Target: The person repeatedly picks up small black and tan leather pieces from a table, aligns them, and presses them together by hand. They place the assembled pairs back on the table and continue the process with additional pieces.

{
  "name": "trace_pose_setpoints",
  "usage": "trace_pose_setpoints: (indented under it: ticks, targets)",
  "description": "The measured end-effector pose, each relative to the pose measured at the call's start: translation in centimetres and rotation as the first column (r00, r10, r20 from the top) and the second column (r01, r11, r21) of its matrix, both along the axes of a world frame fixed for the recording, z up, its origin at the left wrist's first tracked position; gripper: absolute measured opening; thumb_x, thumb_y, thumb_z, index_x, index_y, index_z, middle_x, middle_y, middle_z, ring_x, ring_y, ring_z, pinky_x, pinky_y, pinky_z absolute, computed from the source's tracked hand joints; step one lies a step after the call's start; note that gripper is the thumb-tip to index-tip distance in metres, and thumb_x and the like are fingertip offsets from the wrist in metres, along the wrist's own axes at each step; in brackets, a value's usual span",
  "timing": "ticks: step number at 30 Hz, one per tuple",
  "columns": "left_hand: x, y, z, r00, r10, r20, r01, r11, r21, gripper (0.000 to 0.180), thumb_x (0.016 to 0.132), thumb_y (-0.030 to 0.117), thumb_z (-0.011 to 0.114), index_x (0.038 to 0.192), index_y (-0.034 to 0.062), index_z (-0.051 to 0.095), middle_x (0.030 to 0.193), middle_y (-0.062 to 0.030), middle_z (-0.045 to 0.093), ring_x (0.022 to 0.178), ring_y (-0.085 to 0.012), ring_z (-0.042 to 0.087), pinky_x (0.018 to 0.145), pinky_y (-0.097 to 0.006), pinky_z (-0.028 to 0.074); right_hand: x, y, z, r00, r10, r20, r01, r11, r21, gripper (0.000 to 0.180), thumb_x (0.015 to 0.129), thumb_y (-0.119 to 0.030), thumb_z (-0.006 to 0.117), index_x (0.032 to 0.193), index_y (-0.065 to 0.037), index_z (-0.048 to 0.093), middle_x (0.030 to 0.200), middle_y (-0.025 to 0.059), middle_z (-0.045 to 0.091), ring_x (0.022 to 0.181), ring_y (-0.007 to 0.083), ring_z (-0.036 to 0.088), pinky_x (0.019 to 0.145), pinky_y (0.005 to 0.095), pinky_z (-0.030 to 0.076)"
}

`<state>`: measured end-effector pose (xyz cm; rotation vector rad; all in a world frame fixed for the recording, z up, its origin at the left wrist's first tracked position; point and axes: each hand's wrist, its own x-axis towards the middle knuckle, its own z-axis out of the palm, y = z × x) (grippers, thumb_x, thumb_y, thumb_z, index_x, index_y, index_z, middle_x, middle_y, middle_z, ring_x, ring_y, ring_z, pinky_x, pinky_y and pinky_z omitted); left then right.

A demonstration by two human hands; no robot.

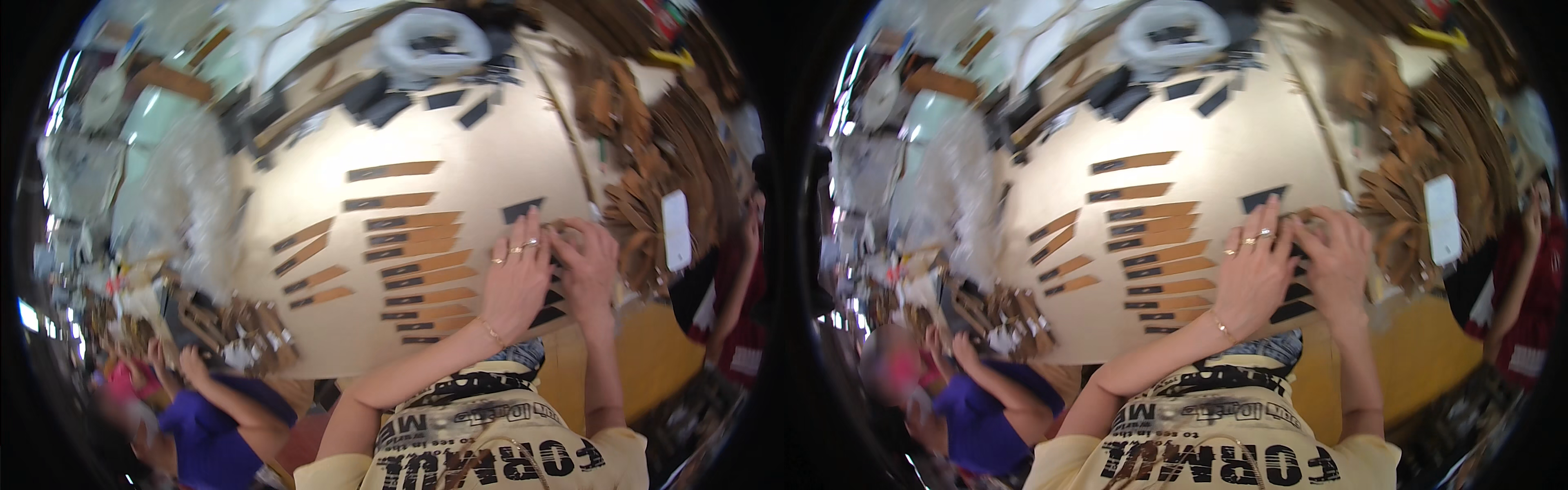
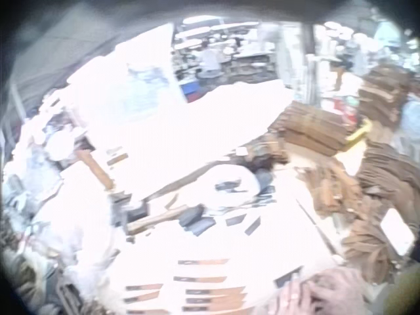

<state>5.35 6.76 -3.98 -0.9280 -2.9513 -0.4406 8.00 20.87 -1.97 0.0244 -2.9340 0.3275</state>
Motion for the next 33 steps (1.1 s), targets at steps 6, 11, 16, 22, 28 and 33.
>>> trace_pose_setpoints:
  ticks: [6,11,16,22,28,33]
  targets:
    - [-1.1,-4.5,-0.1,0.975,0.204,0.084,-0.218,0.949,0.226,0.035,0.091,0.024,0.065,0.122,0.0075,0.062,0.124,-0.0127,0.054,0.113,-0.031,0.052,0.098,-0.045,0.037,0.0,-0.8,0.6,0.999,0.014,-0.032,-0.012,0.998,0.068,0.039,0.075,0.002,0.064,0.112,-0.008,0.071,0.118,0.0095,0.059,0.117,0.0307,0.051,0.096,0.0452,0.04]
    - [-0.8,-5.0,-0.4,0.972,0.209,0.102,-0.23,0.935,0.269,0.022,0.088,0.021,0.068,0.106,0.0078,0.066,0.112,-0.0093,0.059,0.103,-0.0273,0.056,0.09,-0.042,0.038,0.4,-3.5,0.6,0.998,0.069,-0.007,-0.069,0.99,-0.119,0.043,0.073,0.005,0.065,0.115,-0.003,0.067,0.113,0.013,0.06,0.11,0.0338,0.056,0.093,0.045,0.046]
    - [-1.8,-4.9,0.3,0.963,0.17,0.208,-0.209,0.961,0.182,0.012,0.092,0.017,0.061,0.098,0.0071,0.061,0.107,-0.011,0.063,0.105,-0.0264,0.059,0.091,-0.039,0.038,-0.2,-4.7,0.7,0.999,0.049,-0.013,-0.051,0.954,-0.295,0.034,0.084,-0.004,0.07,0.118,-0.001,0.065,0.105,0.0151,0.066,0.097,0.0338,0.063,0.083,0.0415,0.052]
    - [-2.2,-4.9,1.6,0.97,0.117,0.211,-0.146,0.981,0.128,0.011,0.091,0.015,0.062,0.094,0.0057,0.057,0.1,-0.0127,0.064,0.102,-0.0286,0.06,0.089,-0.039,0.04,-0.7,-4.5,1.5,0.997,0.067,0.024,-0.057,0.957,-0.284,0.035,0.084,-0.007,0.07,0.117,-0.001,0.064,0.101,0.0141,0.067,0.095,0.0317,0.063,0.08,0.0402,0.052]
    - [-2.5,-4.8,0.9,0.972,0.111,0.209,-0.136,0.985,0.109,0.01,0.089,0.014,0.064,0.092,0.006,0.06,0.09,-0.0105,0.062,0.093,-0.028,0.058,0.084,-0.041,0.038,-0.9,-3.9,2.0,0.994,0.055,0.097,-0.014,0.924,-0.382,0.037,0.08,-0.005,0.074,0.116,0.0,0.066,0.1,0.0169,0.069,0.091,0.0341,0.065,0.081,0.0406,0.052]
    - [-3.1,-4.8,1.6,0.959,0.069,0.276,-0.141,0.958,0.25,0.009,0.09,0.011,0.063,0.091,0.0037,0.058,0.083,-0.0121,0.064,0.081,-0.0308,0.061,0.079,-0.042,0.042,-0.9,-3.8,1.9,0.995,0.06,0.078,-0.027,0.927,-0.375,0.036,0.08,-0.003,0.073,0.115,0.0,0.066,0.099,0.0163,0.069,0.092,0.0335,0.065,0.081,0.0408,0.052]
